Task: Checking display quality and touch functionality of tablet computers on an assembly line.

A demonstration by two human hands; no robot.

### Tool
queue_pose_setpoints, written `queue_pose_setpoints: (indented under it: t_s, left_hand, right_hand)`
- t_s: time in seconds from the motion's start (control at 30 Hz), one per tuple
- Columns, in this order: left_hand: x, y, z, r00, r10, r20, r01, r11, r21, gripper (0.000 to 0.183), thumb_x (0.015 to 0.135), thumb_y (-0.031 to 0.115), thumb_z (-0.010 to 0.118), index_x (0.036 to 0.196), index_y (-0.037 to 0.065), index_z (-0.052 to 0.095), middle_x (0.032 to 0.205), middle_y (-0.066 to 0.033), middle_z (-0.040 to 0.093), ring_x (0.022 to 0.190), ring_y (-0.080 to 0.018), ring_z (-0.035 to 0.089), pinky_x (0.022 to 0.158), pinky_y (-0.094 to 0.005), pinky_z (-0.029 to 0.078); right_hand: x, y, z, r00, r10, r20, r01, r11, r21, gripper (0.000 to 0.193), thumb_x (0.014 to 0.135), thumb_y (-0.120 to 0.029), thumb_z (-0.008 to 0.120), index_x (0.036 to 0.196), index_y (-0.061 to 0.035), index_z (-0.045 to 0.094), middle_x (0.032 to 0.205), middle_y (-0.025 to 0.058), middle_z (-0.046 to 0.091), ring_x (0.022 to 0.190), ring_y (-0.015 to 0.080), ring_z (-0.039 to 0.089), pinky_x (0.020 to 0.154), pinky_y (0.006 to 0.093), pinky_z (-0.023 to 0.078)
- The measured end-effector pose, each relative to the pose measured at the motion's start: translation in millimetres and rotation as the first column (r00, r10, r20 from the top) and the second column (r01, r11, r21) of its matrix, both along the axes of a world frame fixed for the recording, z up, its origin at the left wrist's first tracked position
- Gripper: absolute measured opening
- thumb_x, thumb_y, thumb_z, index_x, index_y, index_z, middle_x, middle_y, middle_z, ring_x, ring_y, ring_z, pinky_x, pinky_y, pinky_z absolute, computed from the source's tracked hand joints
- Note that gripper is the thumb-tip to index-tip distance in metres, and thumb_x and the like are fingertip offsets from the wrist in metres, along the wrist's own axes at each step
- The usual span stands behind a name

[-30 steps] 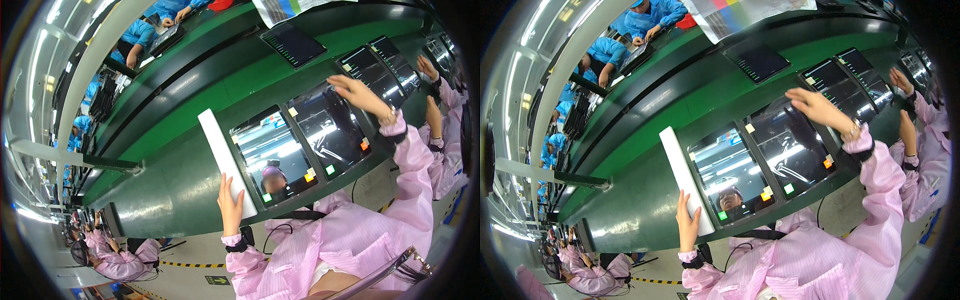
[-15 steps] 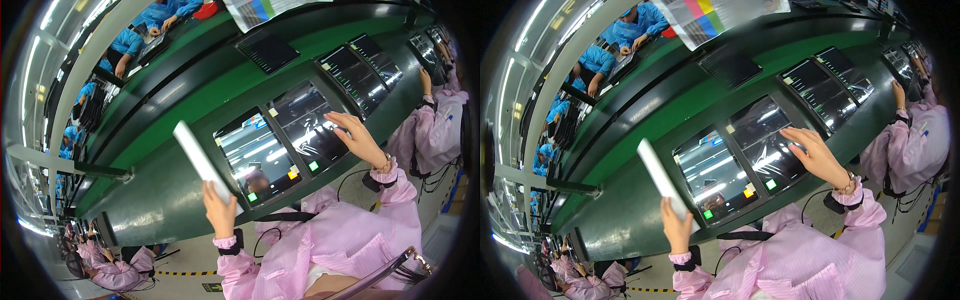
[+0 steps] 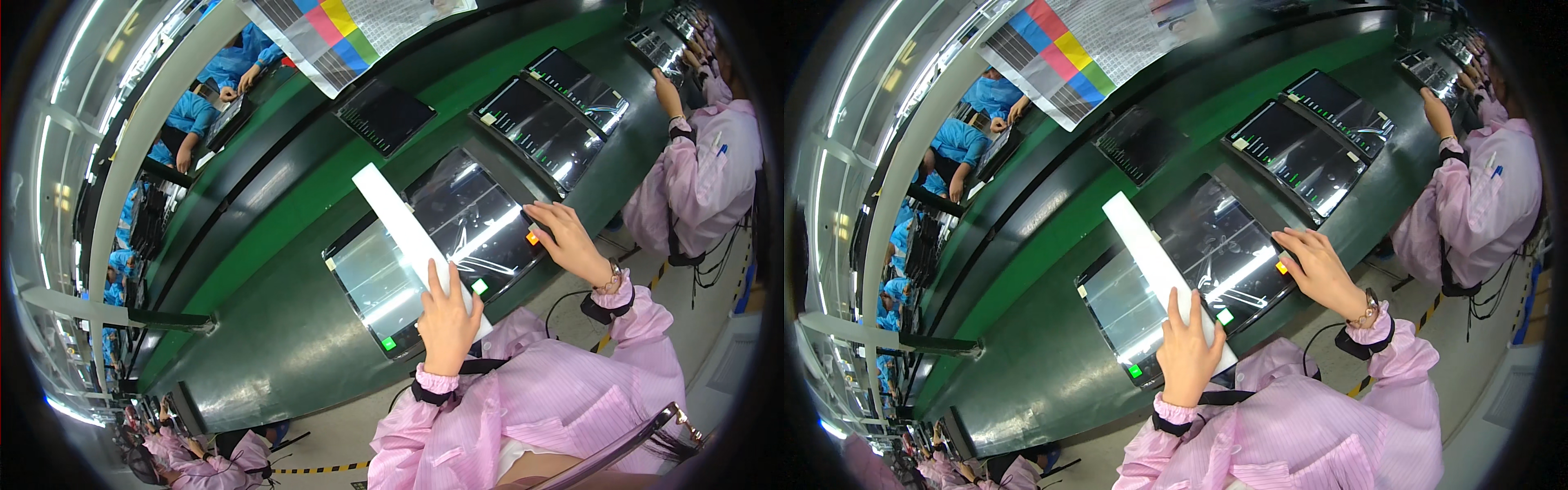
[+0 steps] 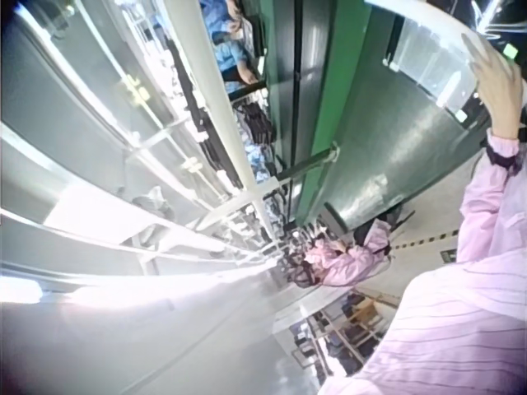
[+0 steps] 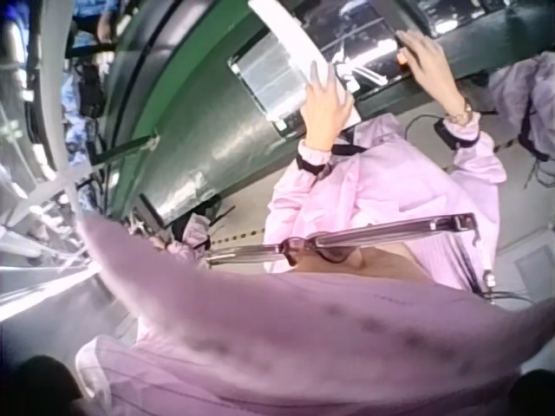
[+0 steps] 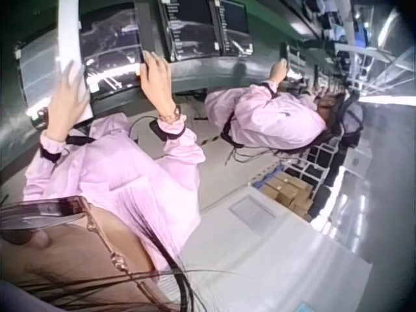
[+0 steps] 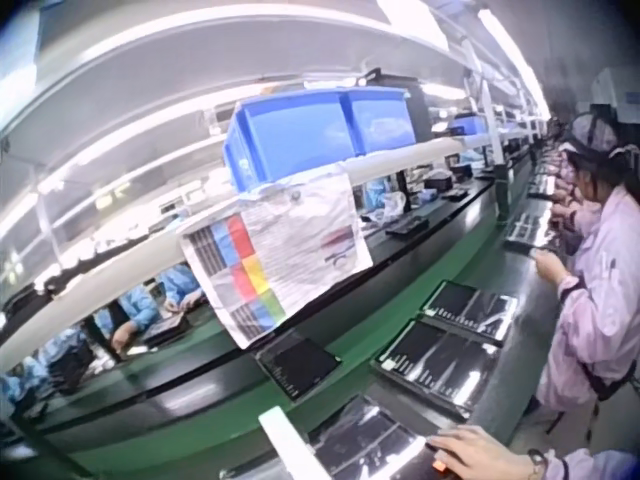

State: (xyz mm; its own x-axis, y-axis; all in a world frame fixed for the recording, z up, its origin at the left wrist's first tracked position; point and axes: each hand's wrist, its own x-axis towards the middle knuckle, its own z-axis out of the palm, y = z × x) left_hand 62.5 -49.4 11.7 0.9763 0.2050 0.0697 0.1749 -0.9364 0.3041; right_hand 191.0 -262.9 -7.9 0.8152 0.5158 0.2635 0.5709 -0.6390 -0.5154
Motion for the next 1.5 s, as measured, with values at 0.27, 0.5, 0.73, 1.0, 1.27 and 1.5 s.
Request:
queue_pose_setpoints:
  t_s: [0.27,0.5,0.73,1.0,1.27,1.5]
  left_hand:
    - [-48.2,48.2,2.6,0.967,0.168,0.191,-0.171,0.985,-0.004,0.053,0.082,0.018,0.068,0.126,-0.001,0.045,0.133,-0.0189,0.044,0.104,-0.0374,0.052,0.085,-0.0428,0.044]
    - [-125.2,93.3,-50.7,0.9,0.379,0.214,-0.351,0.923,-0.159,0.071,0.075,0.01,0.074,0.131,-0.004,0.033,0.139,-0.0193,0.037,0.111,-0.0355,0.042,0.093,-0.0419,0.036]
    - [-144.0,99.9,-77.3,0.942,0.15,0.3,-0.144,0.989,-0.043,0.045,0.072,0.016,0.079,0.107,0.01,0.051,0.124,-0.0029,0.059,0.111,-0.0233,0.043,0.092,-0.0368,0.03]
    - [-142.3,108.7,-83.2,0.951,0.058,0.303,-0.078,0.995,0.055,0.033,0.071,0.024,0.08,0.09,0.013,0.055,0.121,0.0055,0.062,0.107,-0.0167,0.047,0.088,-0.0352,0.027]
    - [-138.5,112.1,-78.3,0.954,0.054,0.295,-0.067,0.997,0.034,0.052,0.071,0.029,0.081,0.105,0.014,0.043,0.124,-0.0003,0.06,0.108,-0.019,0.047,0.089,-0.036,0.027]
    - [-136.9,118.1,-72.3,0.966,0.08,0.246,-0.085,0.996,0.013,0.065,0.068,0.036,0.081,0.113,0.014,0.04,0.133,-0.002,0.054,0.115,-0.0219,0.045,0.093,-0.0372,0.026]
  right_hand:
    - [34.4,0.6,-10.7,0.958,0.053,-0.281,-0.004,0.985,0.172,0.04,0.087,-0.012,0.059,0.124,-0.0011,0.049,0.113,0.0157,0.057,0.103,0.0283,0.056,0.088,0.0349,0.045]
    - [72.4,4.0,-6.5,0.674,0.0,-0.739,0.16,0.976,0.146,0.038,0.092,-0.021,0.056,0.123,-0.0002,0.052,0.107,0.0061,0.059,0.1,0.0138,0.055,0.08,0.0261,0.045]
    - [85.3,21.4,18.1,0.535,-0.079,-0.841,0.13,0.991,-0.011,0.036,0.089,-0.03,0.058,0.11,-0.0016,0.058,0.098,0.0029,0.058,0.091,0.0106,0.054,0.075,0.0261,0.044]
    - [81.6,42.4,16.1,0.524,-0.258,-0.812,0.172,0.965,-0.196,0.045,0.087,-0.045,0.06,0.109,-0.0062,0.055,0.099,0.0018,0.053,0.089,0.0116,0.051,0.073,0.0276,0.044]
    - [87.5,45.7,20.1,0.498,-0.342,-0.797,0.224,0.939,-0.263,0.055,0.091,-0.063,0.041,0.089,-0.0096,0.055,0.086,0.0023,0.053,0.083,0.013,0.05,0.074,0.027,0.043]
    - [69.3,35.3,1.6,0.338,0.03,-0.941,0.36,0.919,0.159,0.038,0.098,-0.048,0.038,0.092,-0.013,0.052,0.081,-0.0027,0.056,0.071,0.0064,0.054,0.068,0.022,0.045]
